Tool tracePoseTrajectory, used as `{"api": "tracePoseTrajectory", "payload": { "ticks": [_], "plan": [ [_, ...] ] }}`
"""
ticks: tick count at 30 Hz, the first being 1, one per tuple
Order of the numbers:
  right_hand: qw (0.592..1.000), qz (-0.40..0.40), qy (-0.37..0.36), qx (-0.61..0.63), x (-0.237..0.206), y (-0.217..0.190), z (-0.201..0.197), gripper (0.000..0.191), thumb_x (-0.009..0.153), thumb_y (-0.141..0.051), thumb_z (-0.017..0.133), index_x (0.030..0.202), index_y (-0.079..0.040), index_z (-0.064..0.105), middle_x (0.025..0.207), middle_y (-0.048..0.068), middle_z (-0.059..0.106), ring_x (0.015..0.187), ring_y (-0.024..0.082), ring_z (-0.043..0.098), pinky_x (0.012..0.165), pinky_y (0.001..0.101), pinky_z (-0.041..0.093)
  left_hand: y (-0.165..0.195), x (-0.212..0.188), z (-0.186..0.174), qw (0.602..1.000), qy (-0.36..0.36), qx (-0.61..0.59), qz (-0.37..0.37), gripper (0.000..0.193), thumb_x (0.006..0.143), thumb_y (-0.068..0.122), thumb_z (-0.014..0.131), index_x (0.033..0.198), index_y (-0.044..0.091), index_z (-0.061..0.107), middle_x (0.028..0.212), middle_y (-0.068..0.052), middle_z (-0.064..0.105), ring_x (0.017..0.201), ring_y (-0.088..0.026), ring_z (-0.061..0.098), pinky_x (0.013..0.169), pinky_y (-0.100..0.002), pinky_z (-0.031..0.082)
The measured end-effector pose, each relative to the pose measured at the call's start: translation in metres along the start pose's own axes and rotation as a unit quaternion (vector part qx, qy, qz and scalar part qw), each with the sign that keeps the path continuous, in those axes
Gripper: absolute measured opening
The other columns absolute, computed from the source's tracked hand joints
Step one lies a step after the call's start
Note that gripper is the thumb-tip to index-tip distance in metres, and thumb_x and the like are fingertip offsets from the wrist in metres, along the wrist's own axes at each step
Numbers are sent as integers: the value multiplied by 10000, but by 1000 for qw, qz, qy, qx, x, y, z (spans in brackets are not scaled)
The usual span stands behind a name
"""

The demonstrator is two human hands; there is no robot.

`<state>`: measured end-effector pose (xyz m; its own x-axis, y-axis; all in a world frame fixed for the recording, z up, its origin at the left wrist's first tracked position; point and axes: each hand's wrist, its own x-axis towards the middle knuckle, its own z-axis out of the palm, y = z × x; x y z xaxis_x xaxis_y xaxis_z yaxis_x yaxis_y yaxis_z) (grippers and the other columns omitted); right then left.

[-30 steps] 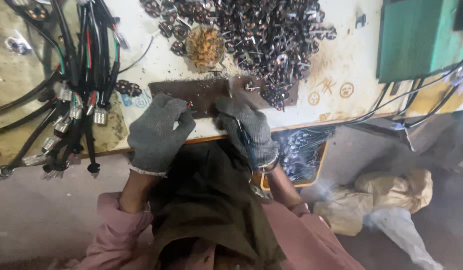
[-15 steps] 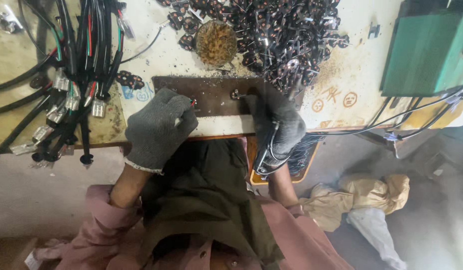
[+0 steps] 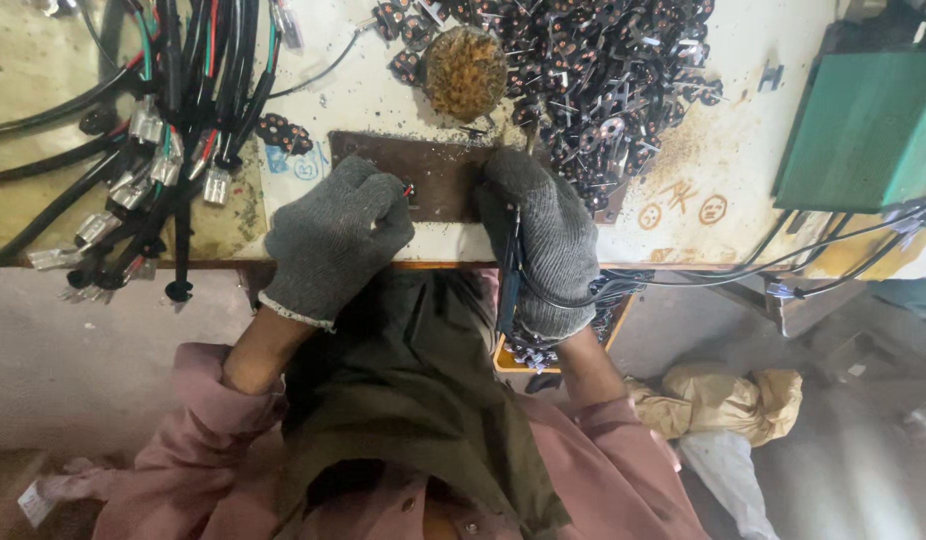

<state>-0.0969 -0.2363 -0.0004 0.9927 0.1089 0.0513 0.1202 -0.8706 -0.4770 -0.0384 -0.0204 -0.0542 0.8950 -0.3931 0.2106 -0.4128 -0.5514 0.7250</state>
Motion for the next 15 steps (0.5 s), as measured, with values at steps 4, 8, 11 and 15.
{"api": "tracePoseTrajectory", "payload": {
  "ticks": [4,8,11,15],
  "plan": [
    [988,-8,-43,-148,7,-26,18,281,988,-94,639,1268,-83,616,1307,218,659,1221,379,652,1020,450,563,1,1,-2,1000,-5,14,8,146,890,44,740,873,129,622,871,-78,587,761,-299,649,615,-411,500],
    [955,-59,-26,-290,16,-38,20,291,908,-199,665,1192,-151,620,1214,214,695,1178,375,708,957,452,588,4,3,-9,998,-6,-57,3,127,858,83,737,904,122,626,882,-76,585,752,-295,633,621,-403,511],
    [995,66,-20,70,8,-19,3,306,1003,-272,738,1251,-132,628,1117,111,779,955,218,775,782,348,619,6,3,-14,999,-20,-44,-16,106,856,95,734,907,125,646,878,-81,593,737,-301,631,611,-418,501],
    [976,118,154,99,-37,7,12,231,1036,-188,681,1258,-124,677,1059,109,730,940,214,754,850,309,613,10,0,-15,998,-47,-27,19,105,887,114,714,966,127,645,922,-82,595,810,-308,651,655,-436,520]
  ]
}}
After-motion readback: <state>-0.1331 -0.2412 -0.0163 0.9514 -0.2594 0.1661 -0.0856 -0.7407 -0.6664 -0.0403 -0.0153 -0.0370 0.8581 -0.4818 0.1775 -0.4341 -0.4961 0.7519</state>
